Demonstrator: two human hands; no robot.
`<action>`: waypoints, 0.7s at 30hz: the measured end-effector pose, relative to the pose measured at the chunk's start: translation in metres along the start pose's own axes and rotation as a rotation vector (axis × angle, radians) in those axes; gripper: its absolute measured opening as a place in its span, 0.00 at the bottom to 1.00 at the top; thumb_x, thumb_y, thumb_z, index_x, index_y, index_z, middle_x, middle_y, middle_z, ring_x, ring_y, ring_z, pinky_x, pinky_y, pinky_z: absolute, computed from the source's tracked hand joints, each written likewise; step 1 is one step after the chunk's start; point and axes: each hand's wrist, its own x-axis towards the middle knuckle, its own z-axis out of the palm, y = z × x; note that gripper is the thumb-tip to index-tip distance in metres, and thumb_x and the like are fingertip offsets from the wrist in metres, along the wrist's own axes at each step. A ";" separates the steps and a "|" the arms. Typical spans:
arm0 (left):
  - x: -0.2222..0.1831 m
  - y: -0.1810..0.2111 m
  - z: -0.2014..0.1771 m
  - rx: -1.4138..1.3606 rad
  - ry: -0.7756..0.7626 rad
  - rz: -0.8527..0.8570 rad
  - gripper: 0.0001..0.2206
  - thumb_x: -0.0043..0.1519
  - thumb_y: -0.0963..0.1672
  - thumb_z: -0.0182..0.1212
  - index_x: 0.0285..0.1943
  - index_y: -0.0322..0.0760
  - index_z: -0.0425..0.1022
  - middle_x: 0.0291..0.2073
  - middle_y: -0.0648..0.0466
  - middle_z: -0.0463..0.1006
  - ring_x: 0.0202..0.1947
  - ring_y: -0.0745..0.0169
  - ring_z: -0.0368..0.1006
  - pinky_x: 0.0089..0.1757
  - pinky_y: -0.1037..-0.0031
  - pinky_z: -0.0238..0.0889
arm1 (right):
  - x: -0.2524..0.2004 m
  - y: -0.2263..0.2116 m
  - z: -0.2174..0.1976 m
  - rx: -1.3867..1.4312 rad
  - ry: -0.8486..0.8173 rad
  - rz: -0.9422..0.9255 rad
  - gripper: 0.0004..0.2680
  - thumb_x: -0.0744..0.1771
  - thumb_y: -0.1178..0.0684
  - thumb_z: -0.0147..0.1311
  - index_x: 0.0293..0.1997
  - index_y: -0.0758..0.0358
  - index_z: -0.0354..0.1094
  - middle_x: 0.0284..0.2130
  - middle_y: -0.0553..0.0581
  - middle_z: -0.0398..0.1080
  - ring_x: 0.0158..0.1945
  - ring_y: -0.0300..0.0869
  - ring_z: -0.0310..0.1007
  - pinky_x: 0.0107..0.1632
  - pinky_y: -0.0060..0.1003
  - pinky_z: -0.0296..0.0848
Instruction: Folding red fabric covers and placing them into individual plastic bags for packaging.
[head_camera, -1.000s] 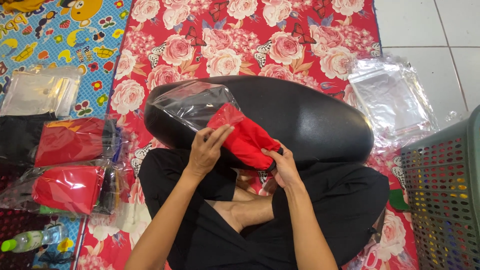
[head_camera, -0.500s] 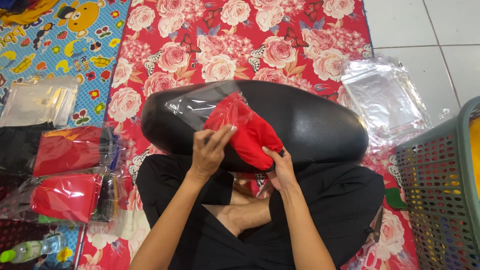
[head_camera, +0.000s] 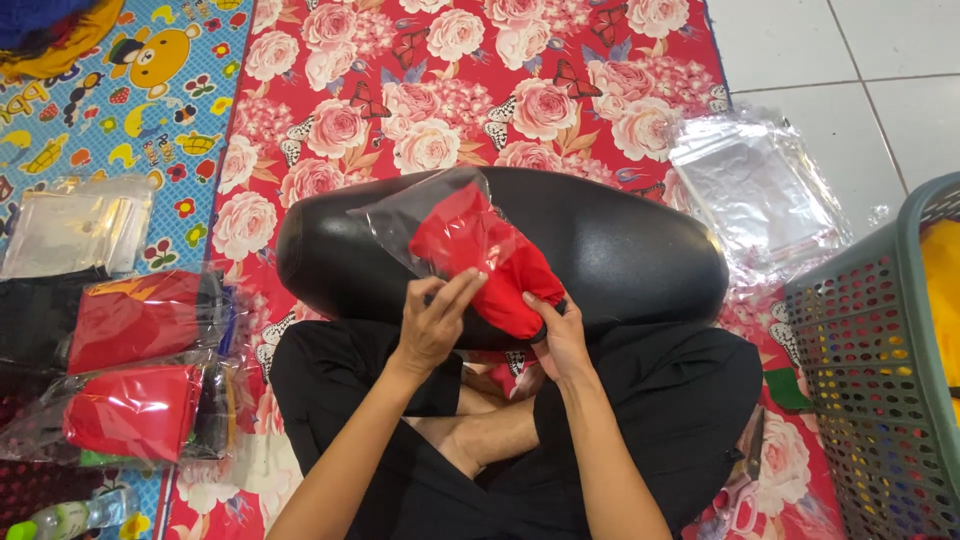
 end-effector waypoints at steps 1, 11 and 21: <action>0.001 0.005 -0.002 -0.001 -0.001 0.002 0.22 0.67 0.36 0.45 0.63 0.49 0.79 0.56 0.64 0.77 0.42 0.58 0.62 0.45 0.75 0.67 | 0.001 0.004 0.000 0.003 0.001 0.000 0.15 0.62 0.64 0.66 0.53 0.66 0.72 0.36 0.63 0.76 0.38 0.53 0.81 0.43 0.50 0.83; 0.013 0.025 -0.017 -0.139 0.036 -0.021 0.22 0.56 0.38 0.57 0.58 0.51 0.82 0.50 0.59 0.80 0.38 0.57 0.65 0.41 0.71 0.67 | 0.003 0.005 -0.004 -0.051 0.002 -0.041 0.12 0.63 0.63 0.66 0.50 0.62 0.73 0.36 0.59 0.75 0.39 0.49 0.80 0.44 0.48 0.83; 0.051 0.031 -0.007 0.050 -0.057 -0.194 0.22 0.57 0.47 0.64 0.63 0.47 0.78 0.47 0.50 0.74 0.42 0.52 0.70 0.44 0.64 0.62 | -0.008 -0.001 0.002 -0.202 -0.126 -0.158 0.10 0.66 0.62 0.62 0.51 0.62 0.75 0.39 0.59 0.77 0.45 0.46 0.77 0.48 0.47 0.80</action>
